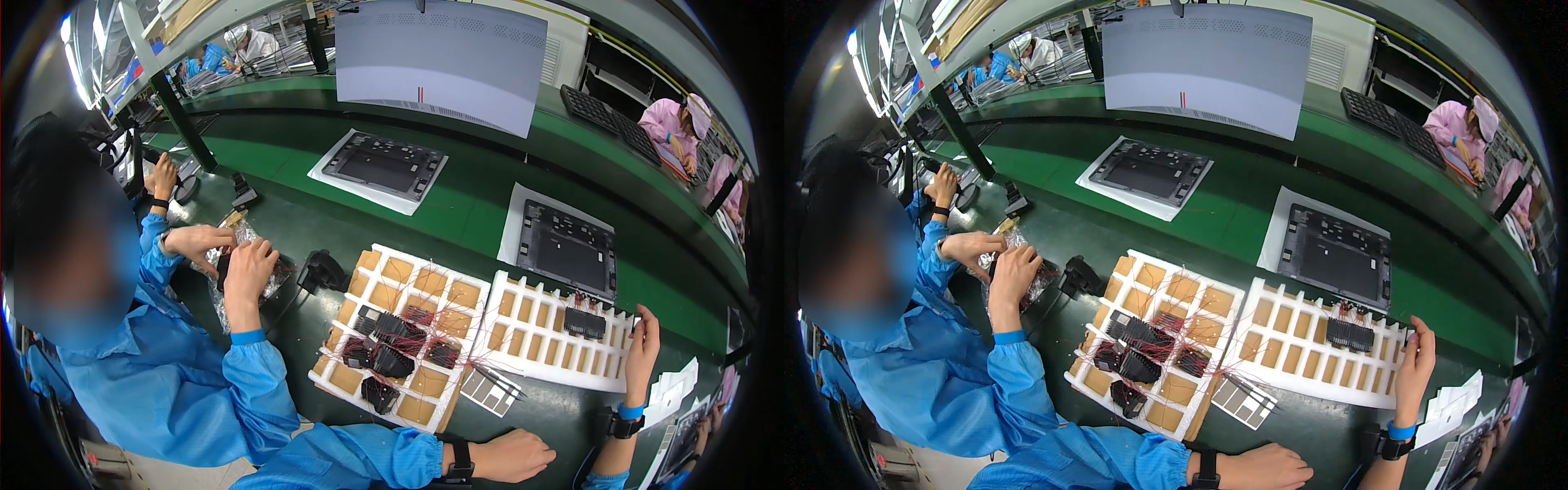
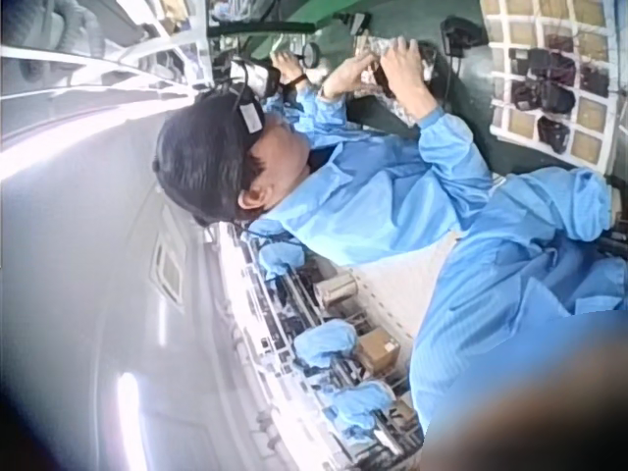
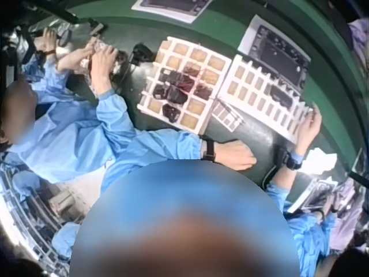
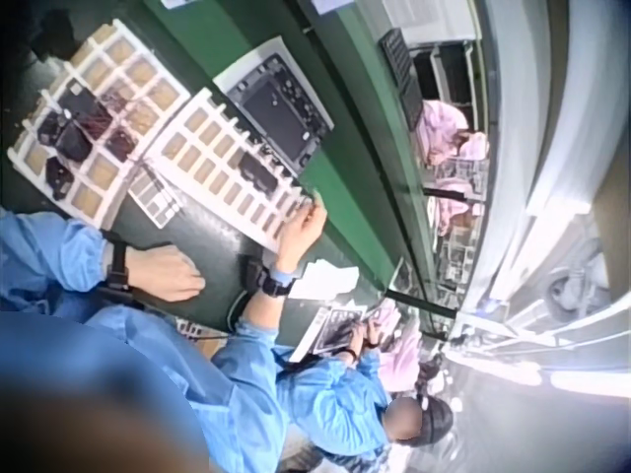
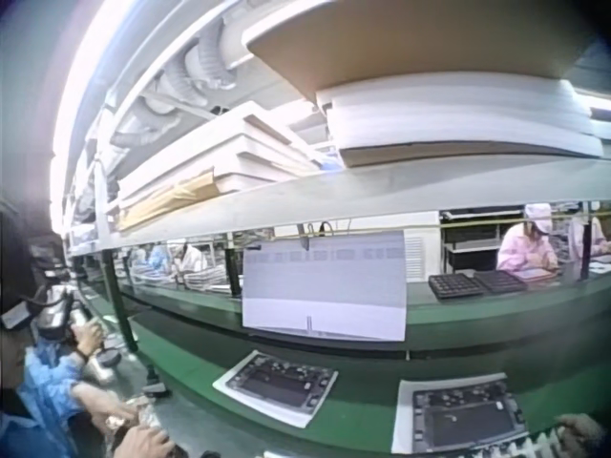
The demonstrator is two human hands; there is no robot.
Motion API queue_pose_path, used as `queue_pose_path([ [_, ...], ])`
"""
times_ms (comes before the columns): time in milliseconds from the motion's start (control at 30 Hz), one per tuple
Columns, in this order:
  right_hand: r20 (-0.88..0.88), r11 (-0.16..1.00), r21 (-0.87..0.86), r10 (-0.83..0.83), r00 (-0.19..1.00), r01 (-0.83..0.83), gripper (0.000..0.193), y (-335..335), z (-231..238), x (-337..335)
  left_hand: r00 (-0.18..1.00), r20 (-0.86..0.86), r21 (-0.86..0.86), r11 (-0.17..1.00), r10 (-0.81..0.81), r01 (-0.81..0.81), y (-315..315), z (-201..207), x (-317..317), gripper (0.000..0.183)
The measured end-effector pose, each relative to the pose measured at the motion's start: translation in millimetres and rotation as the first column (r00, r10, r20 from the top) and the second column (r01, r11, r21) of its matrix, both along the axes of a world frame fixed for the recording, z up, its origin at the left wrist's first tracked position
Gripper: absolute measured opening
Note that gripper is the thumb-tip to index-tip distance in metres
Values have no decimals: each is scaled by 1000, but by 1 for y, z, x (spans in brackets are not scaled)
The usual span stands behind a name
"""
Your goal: Assembling thermal pads and small components onto a tablet chassis on an assembly line.
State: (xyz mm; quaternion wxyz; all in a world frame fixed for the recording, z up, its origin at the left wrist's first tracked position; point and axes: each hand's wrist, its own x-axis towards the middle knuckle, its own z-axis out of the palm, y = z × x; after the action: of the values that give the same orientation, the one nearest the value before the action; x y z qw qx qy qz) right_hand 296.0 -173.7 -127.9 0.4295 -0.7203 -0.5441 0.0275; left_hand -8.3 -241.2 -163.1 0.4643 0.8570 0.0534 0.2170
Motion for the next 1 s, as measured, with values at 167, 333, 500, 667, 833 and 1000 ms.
queue_pose_path([
  [167, 315, 995, -101, 28, 949, 4, 42, -20, 19, -9, 998, -47, 25, 999, -46, 47, 3, 8, 1, 15],
  [333, 290, 1000, -13, -9, 957, 13, 37, -3, 6, -16, 998, -64, 121, 993, 16, -8, 12, 13, -9, 21],
  [500, -151, 997, -16, -78, 985, 77, 37, -6, 11, -15, 997, -71, 108, 994, 25, -17, 10, 13, -7, 19],
  [667, -340, 996, -25, -88, 936, 85, 29, -7, 27, -13, 997, -77, 90, 996, 4, 3, 8, 12, -4, 19],
  [833, -325, 999, -23, -35, 945, 29, 35, 8, 43, -3, 997, -71, 78, 997, 12, -6, 10, 12, -6, 18],
  [1000, -468, 999, -11, 31, 883, -40, 32, 35, 55, -3, 999, -35, 79, 997, 19, -16, 11, 9, -7, 19],
])
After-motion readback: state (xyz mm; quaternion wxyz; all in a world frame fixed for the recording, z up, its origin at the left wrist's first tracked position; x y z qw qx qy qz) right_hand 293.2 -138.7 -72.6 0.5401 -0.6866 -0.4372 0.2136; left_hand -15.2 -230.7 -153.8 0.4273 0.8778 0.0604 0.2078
